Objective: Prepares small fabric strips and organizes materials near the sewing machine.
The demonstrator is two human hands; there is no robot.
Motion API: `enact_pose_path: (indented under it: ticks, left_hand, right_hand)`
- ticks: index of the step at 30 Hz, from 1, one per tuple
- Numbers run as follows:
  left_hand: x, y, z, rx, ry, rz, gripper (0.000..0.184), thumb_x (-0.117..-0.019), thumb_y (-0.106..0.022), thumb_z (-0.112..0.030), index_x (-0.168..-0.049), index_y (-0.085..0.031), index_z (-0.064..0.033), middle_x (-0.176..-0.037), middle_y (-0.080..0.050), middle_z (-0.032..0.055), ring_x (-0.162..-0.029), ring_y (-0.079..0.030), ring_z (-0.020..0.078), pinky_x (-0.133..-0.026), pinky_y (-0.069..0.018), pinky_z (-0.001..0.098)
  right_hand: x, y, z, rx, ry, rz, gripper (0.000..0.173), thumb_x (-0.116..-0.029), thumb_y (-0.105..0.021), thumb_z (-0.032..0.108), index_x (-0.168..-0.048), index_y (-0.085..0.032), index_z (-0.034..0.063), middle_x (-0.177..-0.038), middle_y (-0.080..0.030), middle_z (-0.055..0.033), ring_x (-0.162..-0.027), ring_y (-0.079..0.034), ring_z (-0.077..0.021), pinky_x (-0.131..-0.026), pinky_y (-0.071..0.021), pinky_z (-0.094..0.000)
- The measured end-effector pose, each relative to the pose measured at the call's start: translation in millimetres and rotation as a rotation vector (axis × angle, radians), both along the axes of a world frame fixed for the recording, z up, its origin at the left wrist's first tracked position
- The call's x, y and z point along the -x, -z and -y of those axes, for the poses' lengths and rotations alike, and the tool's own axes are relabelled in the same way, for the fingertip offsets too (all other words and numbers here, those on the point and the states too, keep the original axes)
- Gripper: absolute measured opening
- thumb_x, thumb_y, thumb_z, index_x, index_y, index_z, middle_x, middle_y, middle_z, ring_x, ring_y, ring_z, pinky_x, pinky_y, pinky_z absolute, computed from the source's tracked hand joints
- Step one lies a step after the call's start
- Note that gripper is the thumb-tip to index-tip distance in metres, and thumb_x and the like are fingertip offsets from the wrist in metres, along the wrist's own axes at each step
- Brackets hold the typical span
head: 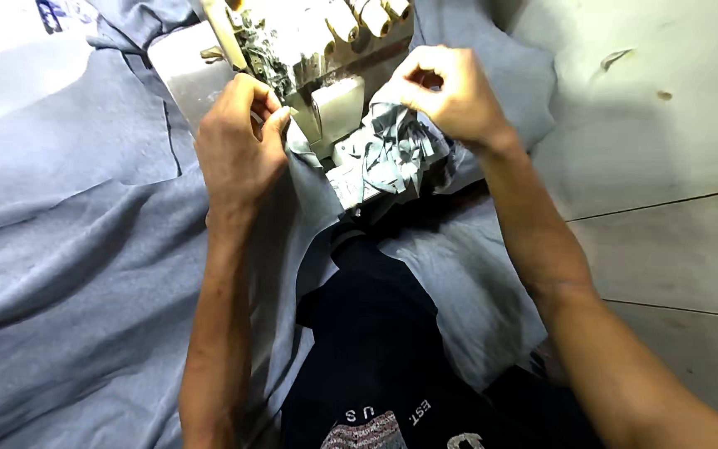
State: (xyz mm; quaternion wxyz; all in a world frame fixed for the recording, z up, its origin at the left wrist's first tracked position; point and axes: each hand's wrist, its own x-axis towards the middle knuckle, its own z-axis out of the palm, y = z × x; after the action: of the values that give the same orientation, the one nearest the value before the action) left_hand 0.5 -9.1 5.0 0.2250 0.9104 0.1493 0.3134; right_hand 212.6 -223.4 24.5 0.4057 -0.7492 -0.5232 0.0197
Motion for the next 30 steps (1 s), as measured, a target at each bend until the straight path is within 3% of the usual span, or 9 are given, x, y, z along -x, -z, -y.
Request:
enact_pose_path:
  ticks: [4, 9, 14, 16, 19, 21, 24, 26, 30]
  left_hand:
    - [-12, -13, 32, 0.137, 0.039, 0.137, 0.022, -0.1013, -0.060, -0.018, -0.114, -0.063, -0.0005, -0.099, -0.071, 0.0096, -0.079, -0.069, 0.0136, -0.069, -0.0578, 0.0300]
    - [-54, -10, 82, 0.399, 0.223, 0.158, 0.014, -0.1009, -0.058, -0.008, -0.112, -0.059, 0.0005, -0.085, -0.071, 0.0071, -0.067, -0.073, 0.0146, -0.062, -0.0646, 0.0338]
    - [-87, 18, 93, 0.393, 0.406, -0.134, 0.026, -0.1037, -0.054, -0.017, -0.121, -0.068, -0.0040, -0.121, -0.065, 0.0152, -0.106, -0.068, 0.0247, -0.092, -0.0572, 0.0433]
    - [-86, 13, 99, 0.632, 0.450, -0.092, 0.033, -0.1080, -0.048, -0.028, -0.121, -0.072, -0.0099, -0.127, -0.063, 0.0095, -0.117, -0.061, 0.0185, -0.098, -0.0513, 0.0371]
    - [-80, 6, 101, 1.117, 0.540, 0.017, 0.041, -0.1107, -0.038, -0.033, -0.120, -0.072, -0.0119, -0.119, -0.070, -0.0002, -0.104, -0.065, 0.0091, -0.085, -0.0536, 0.0295]
    - [-76, 7, 99, 1.290, 0.593, 0.033, 0.039, -0.1109, -0.038, -0.034, -0.123, -0.067, -0.0109, -0.114, -0.071, 0.0014, -0.101, -0.067, 0.0109, -0.083, -0.0560, 0.0300]
    - [-70, 12, 98, 1.276, 0.595, 0.096, 0.031, -0.1085, -0.049, -0.022, -0.127, -0.068, -0.0060, -0.116, -0.071, 0.0051, -0.097, -0.067, 0.0117, -0.079, -0.0564, 0.0266]
    - [-65, 16, 98, 1.208, 0.562, 0.165, 0.023, -0.1049, -0.056, -0.012, -0.121, -0.069, -0.0011, -0.116, -0.072, 0.0078, -0.098, -0.069, 0.0127, -0.082, -0.0578, 0.0267]
    - [-55, 26, 97, 1.058, 0.480, 0.248, 0.019, -0.0962, -0.067, -0.001, -0.114, -0.072, 0.0014, -0.101, -0.075, 0.0072, -0.087, -0.071, 0.0125, -0.080, -0.0601, 0.0285]
  right_hand:
    - [-17, -21, 6, -0.199, -0.064, -0.418, 0.014, -0.1049, -0.056, 0.014, -0.104, -0.067, 0.0040, -0.092, -0.071, -0.0014, -0.085, -0.068, -0.0096, -0.082, -0.0574, -0.0296]
    - [-23, -35, 13, -0.249, 0.001, -0.434, 0.012, -0.1030, -0.060, 0.014, -0.104, -0.068, 0.0047, -0.084, -0.068, 0.0014, -0.077, -0.065, -0.0082, -0.077, -0.0567, -0.0270]
    - [-11, -34, 18, -0.230, 0.066, -0.412, 0.012, -0.1018, -0.062, 0.012, -0.107, -0.069, 0.0028, -0.084, -0.069, 0.0004, -0.073, -0.064, -0.0076, -0.072, -0.0558, -0.0252]
    - [-2, -30, 22, -0.222, 0.086, -0.389, 0.013, -0.1016, -0.060, 0.011, -0.107, -0.069, 0.0020, -0.082, -0.069, -0.0001, -0.070, -0.063, -0.0071, -0.069, -0.0538, -0.0244]
    - [21, -17, 29, -0.218, 0.115, -0.360, 0.013, -0.1009, -0.060, 0.010, -0.107, -0.068, 0.0011, -0.084, -0.070, -0.0004, -0.072, -0.065, -0.0061, -0.070, -0.0553, -0.0244]
    - [39, -6, 32, -0.230, 0.123, -0.375, 0.013, -0.1009, -0.062, 0.010, -0.108, -0.067, 0.0005, -0.089, -0.072, -0.0021, -0.076, -0.068, -0.0067, -0.071, -0.0591, -0.0246]
    - [62, 14, 36, -0.241, 0.146, -0.414, 0.014, -0.0999, -0.064, 0.011, -0.108, -0.068, 0.0003, -0.091, -0.072, -0.0039, -0.076, -0.069, -0.0083, -0.070, -0.0596, -0.0254]
    - [75, 26, 37, -0.252, 0.163, -0.428, 0.013, -0.0995, -0.065, 0.011, -0.107, -0.068, 0.0005, -0.088, -0.072, -0.0034, -0.074, -0.069, -0.0084, -0.068, -0.0596, -0.0247]
    - [101, 42, 49, -0.228, 0.188, -0.458, 0.011, -0.1018, -0.064, 0.013, -0.111, -0.065, 0.0059, -0.084, -0.070, -0.0027, -0.066, -0.065, -0.0073, -0.056, -0.0534, -0.0190]
